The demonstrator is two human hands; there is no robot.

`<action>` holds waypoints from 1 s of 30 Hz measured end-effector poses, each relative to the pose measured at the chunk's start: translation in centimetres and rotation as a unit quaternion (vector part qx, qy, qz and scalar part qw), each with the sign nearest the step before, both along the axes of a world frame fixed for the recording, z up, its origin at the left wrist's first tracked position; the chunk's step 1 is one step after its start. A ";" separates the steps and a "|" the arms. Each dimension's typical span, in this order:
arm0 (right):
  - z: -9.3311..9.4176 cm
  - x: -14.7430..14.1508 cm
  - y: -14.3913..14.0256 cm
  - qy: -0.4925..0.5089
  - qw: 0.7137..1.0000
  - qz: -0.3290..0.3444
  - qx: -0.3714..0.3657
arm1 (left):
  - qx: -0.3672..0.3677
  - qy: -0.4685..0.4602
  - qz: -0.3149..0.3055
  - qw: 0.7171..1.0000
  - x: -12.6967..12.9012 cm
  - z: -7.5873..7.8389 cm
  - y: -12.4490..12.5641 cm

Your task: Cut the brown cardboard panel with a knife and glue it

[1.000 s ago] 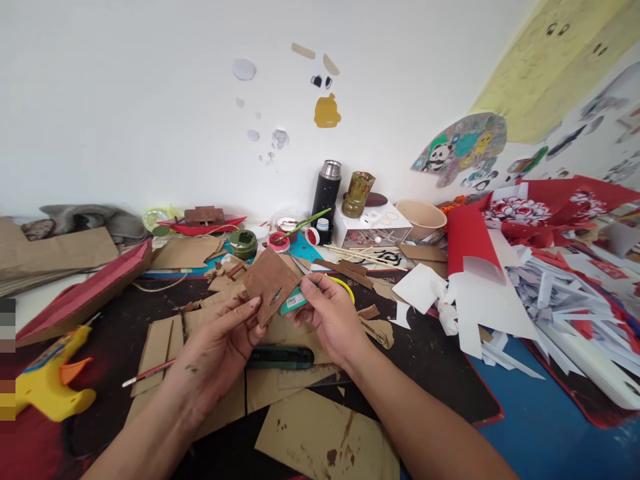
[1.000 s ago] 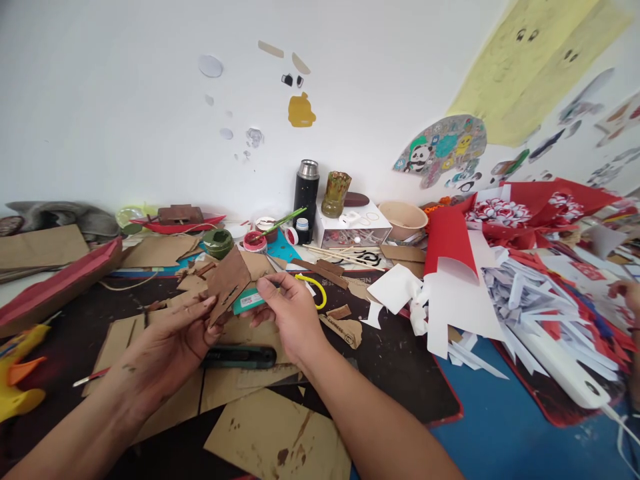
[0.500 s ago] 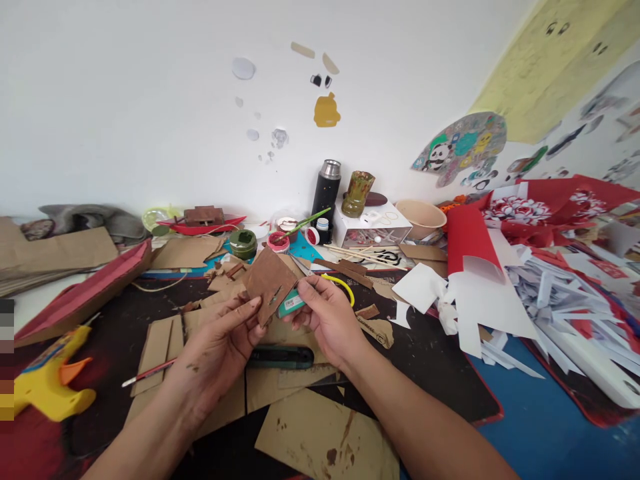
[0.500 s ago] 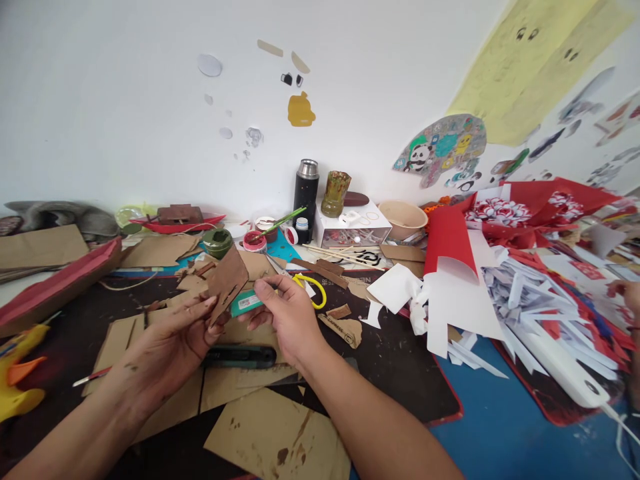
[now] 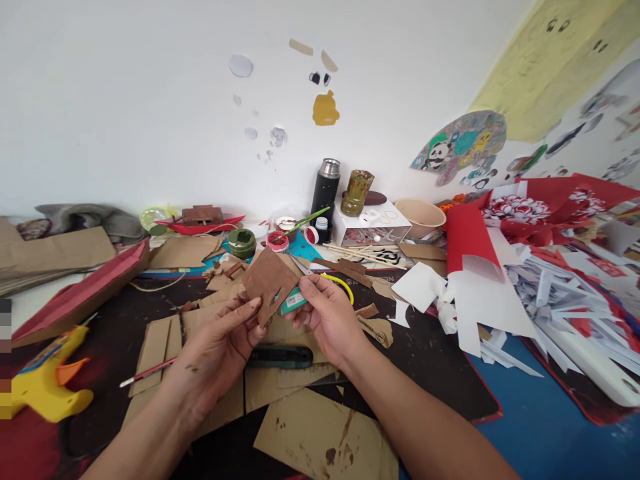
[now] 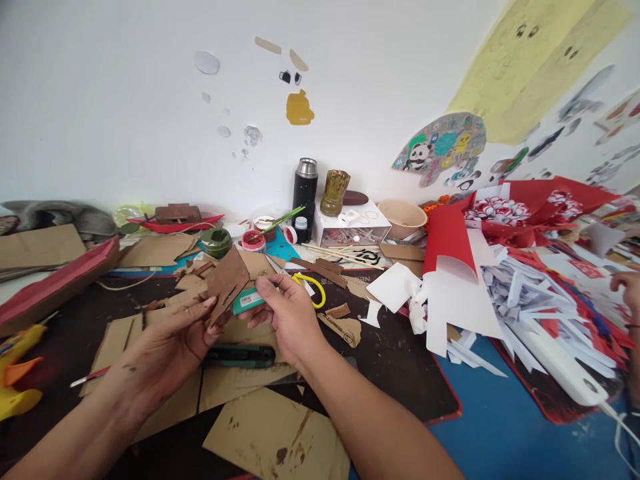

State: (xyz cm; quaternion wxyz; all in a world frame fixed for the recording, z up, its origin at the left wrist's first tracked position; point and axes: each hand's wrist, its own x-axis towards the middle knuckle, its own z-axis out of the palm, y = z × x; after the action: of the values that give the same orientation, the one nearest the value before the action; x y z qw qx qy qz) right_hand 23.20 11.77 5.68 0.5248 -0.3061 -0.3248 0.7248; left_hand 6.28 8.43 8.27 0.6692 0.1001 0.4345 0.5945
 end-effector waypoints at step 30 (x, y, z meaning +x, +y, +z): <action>0.1 0.0 -0.1 -0.017 1.000 -0.007 0.001 | -0.034 0.007 0.008 0.999 0.3 0.8 0.1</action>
State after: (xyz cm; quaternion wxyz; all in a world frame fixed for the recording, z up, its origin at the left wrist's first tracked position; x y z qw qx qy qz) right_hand 23.19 11.68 5.81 0.5247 -0.3200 -0.3326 0.7153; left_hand 6.54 8.52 9.03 0.6641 0.0781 0.4597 0.5843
